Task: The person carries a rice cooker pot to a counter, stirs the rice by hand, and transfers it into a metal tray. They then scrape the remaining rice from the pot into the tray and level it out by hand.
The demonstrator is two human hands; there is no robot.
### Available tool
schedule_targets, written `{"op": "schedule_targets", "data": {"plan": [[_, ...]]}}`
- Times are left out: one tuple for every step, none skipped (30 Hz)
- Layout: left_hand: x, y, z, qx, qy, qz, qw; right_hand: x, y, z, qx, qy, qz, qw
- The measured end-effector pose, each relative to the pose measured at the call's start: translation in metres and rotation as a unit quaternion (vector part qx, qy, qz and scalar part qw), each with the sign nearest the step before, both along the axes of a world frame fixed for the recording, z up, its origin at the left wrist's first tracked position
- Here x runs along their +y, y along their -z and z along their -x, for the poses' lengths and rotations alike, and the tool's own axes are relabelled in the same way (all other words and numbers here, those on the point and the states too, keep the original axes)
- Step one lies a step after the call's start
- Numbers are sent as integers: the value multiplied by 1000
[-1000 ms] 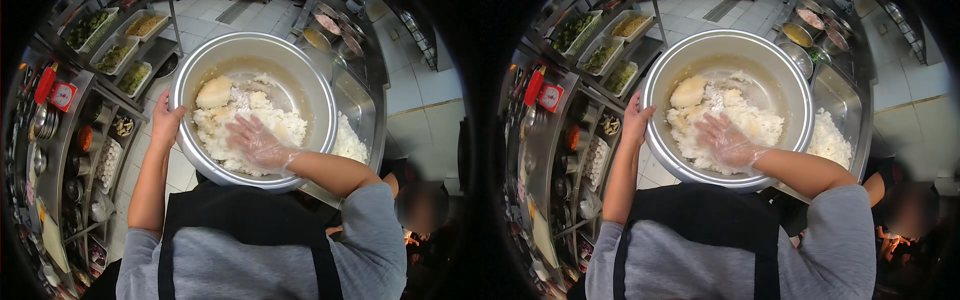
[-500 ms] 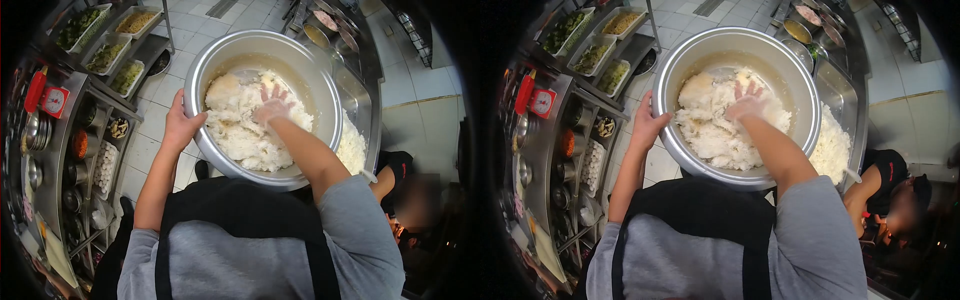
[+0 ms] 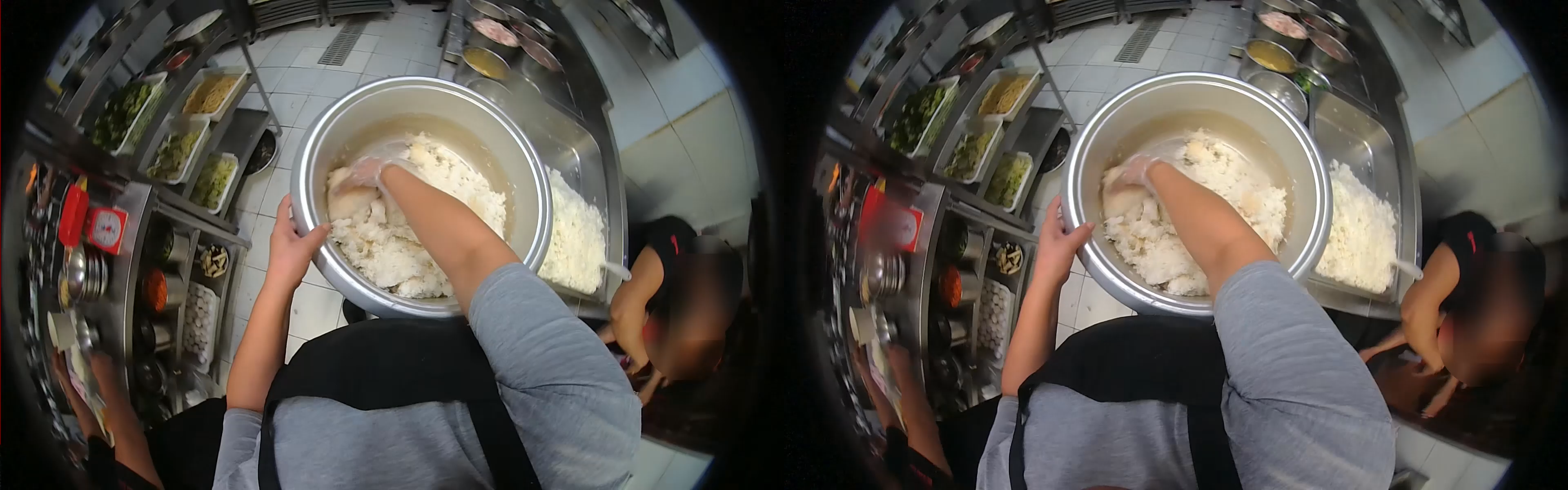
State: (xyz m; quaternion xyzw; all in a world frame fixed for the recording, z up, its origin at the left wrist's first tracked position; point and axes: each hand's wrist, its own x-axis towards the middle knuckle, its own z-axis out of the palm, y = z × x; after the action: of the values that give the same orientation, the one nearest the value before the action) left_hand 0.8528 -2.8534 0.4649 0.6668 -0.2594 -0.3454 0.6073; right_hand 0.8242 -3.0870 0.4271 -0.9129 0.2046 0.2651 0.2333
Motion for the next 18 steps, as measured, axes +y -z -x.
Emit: {"op": "schedule_targets", "data": {"plan": [[1, 0, 0, 5, 5, -11, 1000, 0, 18, 1, -7, -17, -57, 998], [1, -4, 2, -9, -5, -24, 1000, 5, 38, 0, -84, -69, -29, 994], [2, -4, 3, -2, 3, -23, 1000, 14, 62, 1, -159, -123, -1, 980], [4, -4, 2, 3, 9, -21, 1000, 21, 55, 10, -192, -113, -8, 975], [4, -3, 1, 7, 15, -16, 1000, 29, 49, 18, -225, -105, -16, 969], [3, -2, 1, 15, 8, -9, 1000, 39, -1, 38, -217, -32, -62, 974], [3, -3, 2, 14, 7, -11, 1000, 42, -32, 55, -207, 43, -109, 971], [3, -4, 3, 15, 6, -10, 1000, 36, -37, 66, -244, 164, -190, 937], [2, -5, 3, 16, 4, -9, 1000, 24, -51, 80, -287, 160, -189, 925], [3, 1, 1, 13, 5, -1, 1000, 12, -68, 96, -330, 155, -186, 913], [3, 1, 1, 17, 4, -1, 1000, 1, -84, 115, -341, 198, -208, 895], [2, 1, 1, 20, 3, 1, 1000, -7, -95, 127, -352, 239, -227, 876], [2, 1, 2, 25, 1, 3, 1000, -12, -95, 130, -337, 220, -166, 900], [1, 0, 3, 37, -3, 17, 999, -15, -85, 135, -320, 202, -103, 920], [1, 2, 5, 49, -24, 20, 998, -19, -70, 143, -301, 185, -40, 935], [0, 5, 6, 61, -42, 24, 997, -25, -54, 152, -281, 169, 25, 944], [-2, 8, 7, 72, -58, 28, 995, -30, -40, 162, -258, 155, 91, 949], [-3, 15, 10, 107, -77, 63, 989, -33, -28, 173, -233, 143, 155, 950]]}}
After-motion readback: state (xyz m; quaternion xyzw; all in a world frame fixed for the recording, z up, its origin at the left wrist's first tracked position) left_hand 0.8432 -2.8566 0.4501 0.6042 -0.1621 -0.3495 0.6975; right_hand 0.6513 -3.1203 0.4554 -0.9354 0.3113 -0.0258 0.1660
